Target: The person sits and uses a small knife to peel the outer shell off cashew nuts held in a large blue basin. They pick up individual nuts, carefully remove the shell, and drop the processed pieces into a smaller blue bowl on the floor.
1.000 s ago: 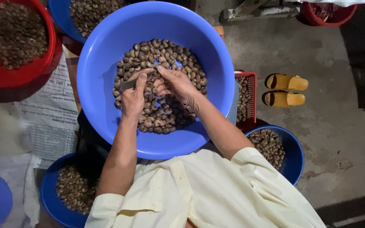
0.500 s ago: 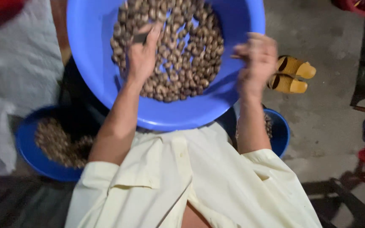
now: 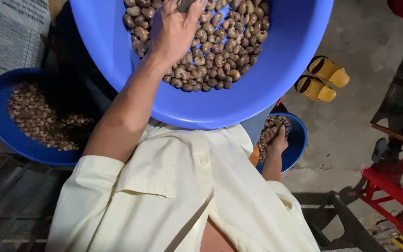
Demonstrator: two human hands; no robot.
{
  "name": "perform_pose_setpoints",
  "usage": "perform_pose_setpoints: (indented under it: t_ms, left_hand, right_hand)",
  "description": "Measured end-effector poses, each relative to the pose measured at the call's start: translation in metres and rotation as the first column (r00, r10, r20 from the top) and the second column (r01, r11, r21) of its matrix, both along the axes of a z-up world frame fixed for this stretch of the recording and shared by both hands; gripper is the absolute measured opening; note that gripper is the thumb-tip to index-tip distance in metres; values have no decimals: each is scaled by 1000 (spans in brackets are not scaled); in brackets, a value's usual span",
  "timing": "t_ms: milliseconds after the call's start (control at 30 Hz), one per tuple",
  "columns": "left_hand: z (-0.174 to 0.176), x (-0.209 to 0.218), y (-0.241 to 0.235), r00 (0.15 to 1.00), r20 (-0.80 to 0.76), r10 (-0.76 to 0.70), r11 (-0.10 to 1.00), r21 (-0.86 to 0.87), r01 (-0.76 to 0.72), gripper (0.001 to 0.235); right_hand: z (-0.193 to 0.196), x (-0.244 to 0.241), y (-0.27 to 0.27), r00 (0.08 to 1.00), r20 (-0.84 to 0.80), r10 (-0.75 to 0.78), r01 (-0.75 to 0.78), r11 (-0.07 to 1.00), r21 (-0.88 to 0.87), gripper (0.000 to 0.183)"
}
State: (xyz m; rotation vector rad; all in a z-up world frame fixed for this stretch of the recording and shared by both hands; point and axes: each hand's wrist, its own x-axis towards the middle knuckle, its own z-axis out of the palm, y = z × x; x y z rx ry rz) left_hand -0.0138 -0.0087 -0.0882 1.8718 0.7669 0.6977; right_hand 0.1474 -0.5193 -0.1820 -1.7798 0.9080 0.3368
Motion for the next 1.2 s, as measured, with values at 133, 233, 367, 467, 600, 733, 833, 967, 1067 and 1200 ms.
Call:
perform_pose_setpoints:
  t_ms: [133,233,367,467,600,733,833,967,1067,1200]
  left_hand:
    - [10,3,0,998,-56,-27,998,47,29,34]
    - [28,5,0,996,-28,-80,995,53,81,30]
    - [40,7,4,996,-18,-84,992,97,85,32]
    - [33,8,2,989,-127,-78,995,49,85,35]
    - [27,2,2,988,-84,-132,985,102,141,33]
    - [32,4,6,994,-83,-76,973,211,92,28]
    - [30,4,8,994,-93,-65,966,243,86,29]
    - [41,4,8,990,-118,-76,979,181,97,27]
    - [60,6,6,983,-157,-97,993,58,107,31]
    - [47,8,7,973,-201,-109,990,65,125,30]
  right_hand:
    - [-12,-12,-43,985,42,-169,172,981,-91,44]
    - [-22,7,-57,955,296,25,50,969,-244,43]
    - [52,38,41,550,633,546,-398,837,-376,27]
    - [125,57,137,230,789,570,-622,710,-332,17]
    - [219,11,264,32,716,697,-710,520,-474,16]
    - [178,6,319,-490,284,824,-740,-221,-635,30]
    - [120,-2,340,-701,-22,713,-358,-378,-854,25]
    - [66,-13,346,-714,-269,646,-117,-489,-864,21]
    - [77,-22,349,-652,-266,710,-231,-521,-822,17]
    - [50,-18,345,-662,-274,698,-227,-535,-814,20]
